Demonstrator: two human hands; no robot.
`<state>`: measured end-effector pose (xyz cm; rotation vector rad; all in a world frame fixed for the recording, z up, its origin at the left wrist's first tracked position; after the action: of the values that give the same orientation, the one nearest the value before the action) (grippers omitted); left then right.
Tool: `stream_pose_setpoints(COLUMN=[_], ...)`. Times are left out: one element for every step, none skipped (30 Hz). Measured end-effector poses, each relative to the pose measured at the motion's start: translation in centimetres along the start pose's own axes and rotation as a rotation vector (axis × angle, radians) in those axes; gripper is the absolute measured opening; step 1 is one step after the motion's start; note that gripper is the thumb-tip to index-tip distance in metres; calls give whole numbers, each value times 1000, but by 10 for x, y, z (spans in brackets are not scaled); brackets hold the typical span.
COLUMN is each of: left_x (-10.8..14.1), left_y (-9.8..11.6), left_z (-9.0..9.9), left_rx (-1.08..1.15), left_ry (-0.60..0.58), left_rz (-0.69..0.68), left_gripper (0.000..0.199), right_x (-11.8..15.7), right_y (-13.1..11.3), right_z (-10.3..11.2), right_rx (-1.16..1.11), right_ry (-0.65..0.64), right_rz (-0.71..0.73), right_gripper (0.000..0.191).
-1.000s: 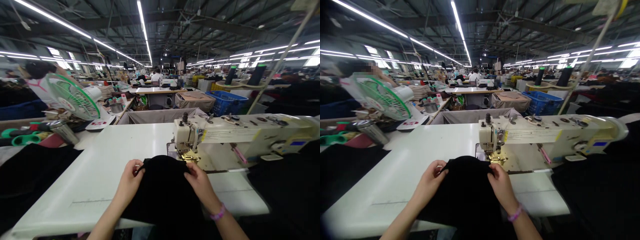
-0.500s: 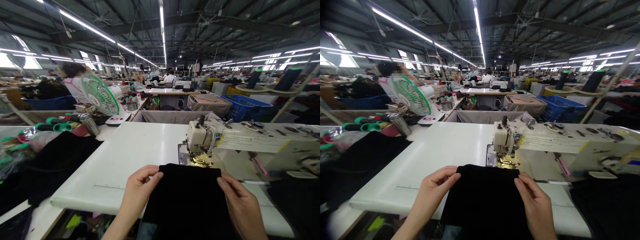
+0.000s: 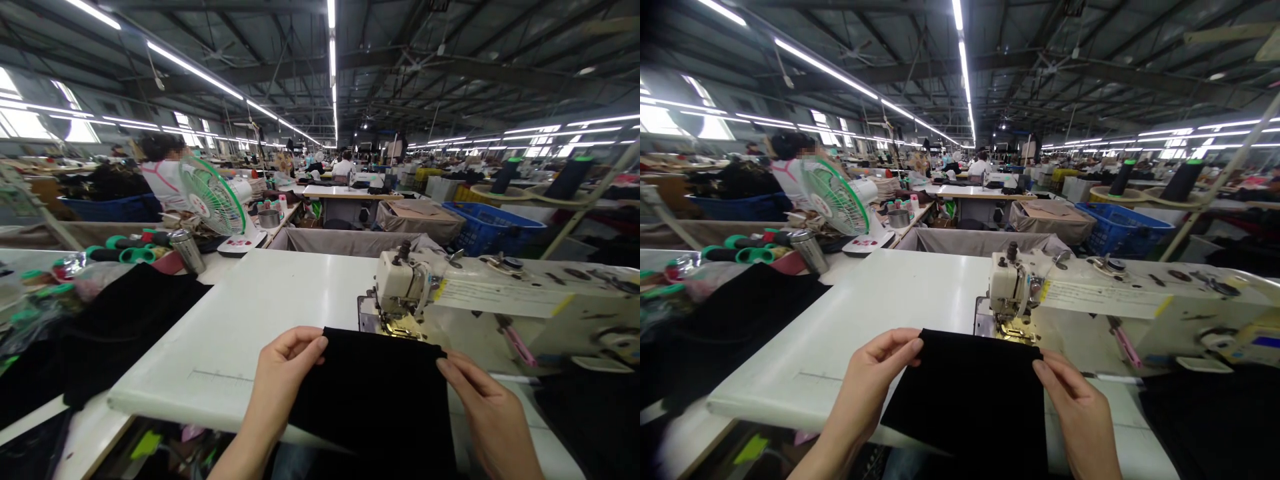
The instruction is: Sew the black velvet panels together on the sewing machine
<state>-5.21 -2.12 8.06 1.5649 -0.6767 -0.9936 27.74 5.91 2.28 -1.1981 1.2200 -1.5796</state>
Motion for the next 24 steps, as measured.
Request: stream_pose_setpoints(left_x=[0, 0, 0, 0, 0, 0, 0, 0, 0, 0, 0, -1, -1, -1, -2, -2, -3, -3, -3, -4, -4, -4, -5, -5], left_y=[0, 1, 3, 4, 5, 6, 7, 8, 9, 9, 10, 10, 10, 11, 11, 11, 11, 11, 11, 11, 11, 10, 9, 8], left_z=[0, 0, 0, -1, -1, -1, -1, -2, -2, -2, -2, -1, -1, -1, -1, -1, 0, 1, 1, 2, 3, 5, 7, 11], left_rx=[3, 8, 15, 23, 29, 33, 35, 35, 34, 32, 29, 25, 22, 20, 18, 18, 20, 26, 35, 46, 57, 66, 72, 75], left_ry=[11, 19, 23, 28, 32, 36, 38, 39, 42, 46, 51, 57, 63, 68, 69, 73, 79, 84, 91, 96, 103, 112, 125, 143], left_rz=[6, 7, 6, 4, 1, -2, -5, -9, -14, -18, -21, -25, -29, -33, -40, -47, -56, -63, -70, -79, -87, -92, -95, -94], left_gripper=[28, 27, 27, 26, 25, 25, 24, 23, 23, 22, 22, 23, 23, 24, 25, 26, 26, 26, 27, 27, 28, 30, 31, 32], right_x=[-1, -2, -3, -3, -3, -3, -3, -2, -1, -1, 0, 1, 1, 2, 3, 4, 5, 6, 7, 9, 11, 13, 16, 18], right_y=[1, 3, 4, 6, 6, 6, 5, 4, 2, 1, -2, -4, -6, -9, -11, -14, -16, -19, -22, -25, -28, -32, -36, -40], right_z=[-1, -2, -3, -4, -5, -6, -6, -7, -8, -8, -9, -10, -9, -9, -9, -9, -9, -9, -9, -9, -10, -11, -12, -13], right_rx=[-21, -49, -80, -110, -137, -158, -175, -184, -189, -191, -188, -180, -170, -157, -141, -119, -98, -79, -60, -44, -32, -24, -20, -22], right_ry=[-15, -34, -54, -72, -86, -96, -104, -112, -120, -126, -131, -134, -129, -123, -117, -110, -102, -94, -90, -89, -95, -106, -120, -138], right_rz=[-1, -6, -17, -30, -41, -50, -57, -60, -59, -54, -44, -31, -13, 6, 23, 38, 48, 56, 62, 70, 82, 98, 117, 131], right_gripper=[44, 44, 45, 45, 45, 45, 44, 43, 41, 40, 38, 36, 34, 33, 33, 32, 32, 32, 32, 31, 30, 28, 26, 25])
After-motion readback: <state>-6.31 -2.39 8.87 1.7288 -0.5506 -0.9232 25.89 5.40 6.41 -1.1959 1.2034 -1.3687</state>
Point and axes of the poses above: each hand's wrist, its own x-axis away from the middle knuckle, its own z-axis out of the back of the hand, y = z × x, the point moved 8 cm from there along -x, towards the middle knuckle, and after that the axes turned 15 degrees about -z, right-handed, at the moved point
